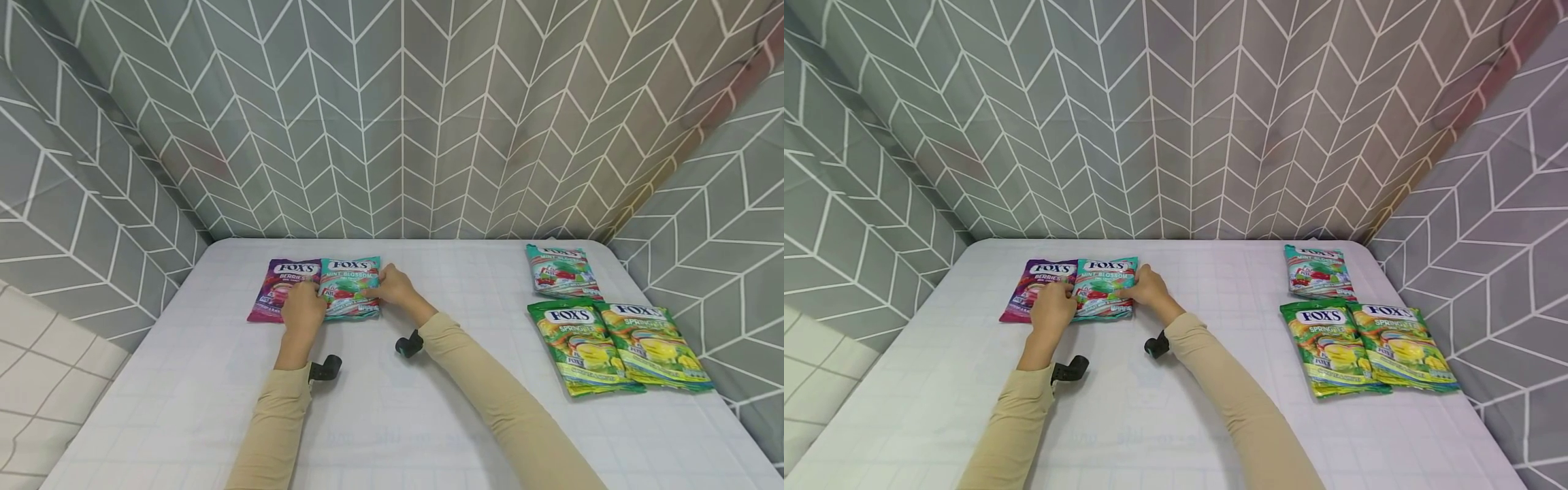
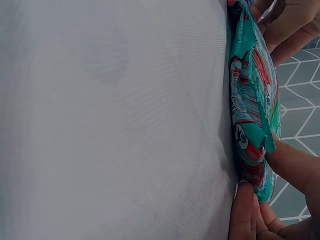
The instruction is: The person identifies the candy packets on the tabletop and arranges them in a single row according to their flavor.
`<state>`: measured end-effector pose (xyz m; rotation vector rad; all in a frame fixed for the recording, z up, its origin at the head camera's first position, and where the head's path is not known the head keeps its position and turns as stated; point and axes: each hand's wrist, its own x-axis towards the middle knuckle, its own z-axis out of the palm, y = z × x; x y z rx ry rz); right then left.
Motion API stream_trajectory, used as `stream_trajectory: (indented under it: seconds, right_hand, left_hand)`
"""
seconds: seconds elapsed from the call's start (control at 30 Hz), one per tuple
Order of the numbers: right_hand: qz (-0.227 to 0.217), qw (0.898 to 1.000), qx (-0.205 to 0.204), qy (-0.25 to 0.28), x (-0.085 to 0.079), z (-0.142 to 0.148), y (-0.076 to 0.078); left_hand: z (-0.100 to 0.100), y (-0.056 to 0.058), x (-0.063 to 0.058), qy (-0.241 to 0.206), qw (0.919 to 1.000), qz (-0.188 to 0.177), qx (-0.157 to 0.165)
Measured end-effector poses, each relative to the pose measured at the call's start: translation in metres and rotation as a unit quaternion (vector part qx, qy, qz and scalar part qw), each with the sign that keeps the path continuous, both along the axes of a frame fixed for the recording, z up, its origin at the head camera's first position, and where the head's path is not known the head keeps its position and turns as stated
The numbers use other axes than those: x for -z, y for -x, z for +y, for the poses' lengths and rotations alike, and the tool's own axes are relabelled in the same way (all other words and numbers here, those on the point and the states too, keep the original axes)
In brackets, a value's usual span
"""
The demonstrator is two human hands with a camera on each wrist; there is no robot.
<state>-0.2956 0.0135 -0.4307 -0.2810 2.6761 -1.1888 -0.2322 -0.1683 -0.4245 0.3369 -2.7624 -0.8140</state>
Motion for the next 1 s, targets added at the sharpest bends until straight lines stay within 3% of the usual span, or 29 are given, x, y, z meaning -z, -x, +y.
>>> stream_trajectory:
  seconds: [0.63,1.0]
  right_hand:
    - [0.004,1.000,-0.022,-0.017,0.0020,0.0007,0.0014]
    - [-0.006,0.999,-0.028,0.025,0.0015,0.0016,-0.0053]
  left_hand:
    - [0.0008,0.0007,0.0001,-0.001,0.9999,-0.010,0.004]
    - [0.0021,-0.0004,0.0000,0.013,0.9998,-0.013,0.009]
